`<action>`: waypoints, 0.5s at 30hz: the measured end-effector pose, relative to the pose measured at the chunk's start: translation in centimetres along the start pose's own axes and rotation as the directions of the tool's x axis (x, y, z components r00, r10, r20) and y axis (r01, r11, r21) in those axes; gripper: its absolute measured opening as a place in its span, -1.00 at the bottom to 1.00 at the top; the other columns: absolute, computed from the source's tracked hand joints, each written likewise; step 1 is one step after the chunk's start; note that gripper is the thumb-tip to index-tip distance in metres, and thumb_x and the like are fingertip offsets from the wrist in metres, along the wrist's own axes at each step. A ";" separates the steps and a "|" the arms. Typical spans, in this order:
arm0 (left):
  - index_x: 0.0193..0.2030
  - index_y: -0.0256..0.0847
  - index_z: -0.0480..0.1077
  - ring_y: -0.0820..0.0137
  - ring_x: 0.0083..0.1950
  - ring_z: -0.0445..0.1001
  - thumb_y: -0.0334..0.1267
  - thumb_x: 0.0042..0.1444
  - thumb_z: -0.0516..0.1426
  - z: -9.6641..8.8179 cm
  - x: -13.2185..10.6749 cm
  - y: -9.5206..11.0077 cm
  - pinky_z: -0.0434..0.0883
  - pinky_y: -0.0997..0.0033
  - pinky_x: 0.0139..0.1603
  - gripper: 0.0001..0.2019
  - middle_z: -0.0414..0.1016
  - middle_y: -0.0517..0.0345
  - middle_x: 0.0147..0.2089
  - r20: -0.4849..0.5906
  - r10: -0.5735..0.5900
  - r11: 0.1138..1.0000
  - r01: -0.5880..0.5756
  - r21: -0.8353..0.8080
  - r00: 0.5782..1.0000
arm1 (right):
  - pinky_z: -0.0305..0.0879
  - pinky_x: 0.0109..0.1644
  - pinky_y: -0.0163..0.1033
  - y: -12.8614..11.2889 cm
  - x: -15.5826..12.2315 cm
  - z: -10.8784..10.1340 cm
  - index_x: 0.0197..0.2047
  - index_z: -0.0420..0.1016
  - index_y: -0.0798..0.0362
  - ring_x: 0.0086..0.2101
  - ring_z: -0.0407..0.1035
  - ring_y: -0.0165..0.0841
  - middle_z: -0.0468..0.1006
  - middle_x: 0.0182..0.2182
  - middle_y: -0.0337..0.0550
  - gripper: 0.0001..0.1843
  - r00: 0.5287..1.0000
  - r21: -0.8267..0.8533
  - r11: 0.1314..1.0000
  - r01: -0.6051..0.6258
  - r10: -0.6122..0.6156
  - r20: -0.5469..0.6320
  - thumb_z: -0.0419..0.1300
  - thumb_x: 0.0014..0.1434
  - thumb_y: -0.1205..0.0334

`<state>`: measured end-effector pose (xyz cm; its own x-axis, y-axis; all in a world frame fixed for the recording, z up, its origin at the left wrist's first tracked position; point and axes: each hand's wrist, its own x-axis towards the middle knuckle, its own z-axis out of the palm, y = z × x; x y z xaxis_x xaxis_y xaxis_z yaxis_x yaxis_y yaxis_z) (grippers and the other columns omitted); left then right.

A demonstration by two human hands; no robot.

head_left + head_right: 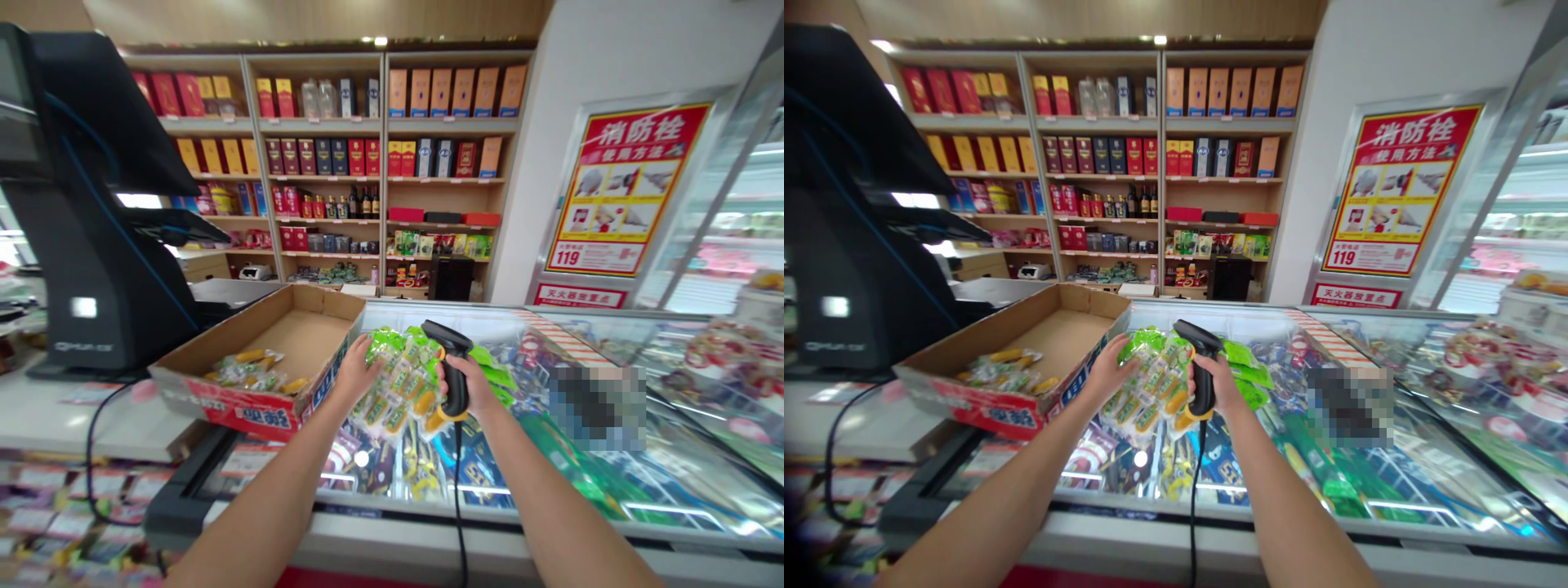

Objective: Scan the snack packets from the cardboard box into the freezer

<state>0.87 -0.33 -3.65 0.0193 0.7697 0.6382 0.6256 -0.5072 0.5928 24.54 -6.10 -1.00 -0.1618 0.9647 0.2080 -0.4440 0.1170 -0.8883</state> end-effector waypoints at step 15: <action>-0.60 -0.20 0.47 0.27 -0.46 0.45 -0.44 -0.43 0.23 -15.1 7.0 1.3 0.38 0.34 -0.35 -0.87 0.52 0.13 -0.53 0.744 -0.302 0.910 -0.052 0.411 0.597 | 0.29 -0.69 -0.36 0.1 0.2 0.1 -0.29 0.45 0.11 -0.72 0.31 -0.45 0.48 -0.63 -0.28 -0.70 1.000 0.013 1.000 -0.020 0.020 0.009 0.32 -0.06 0.11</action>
<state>-9.91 -1.45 9.04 0.4027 0.9006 -0.1635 0.8889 -0.3422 0.3047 24.38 -5.91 -1.03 -0.1789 0.9646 0.1936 -0.4519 0.0942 -0.8871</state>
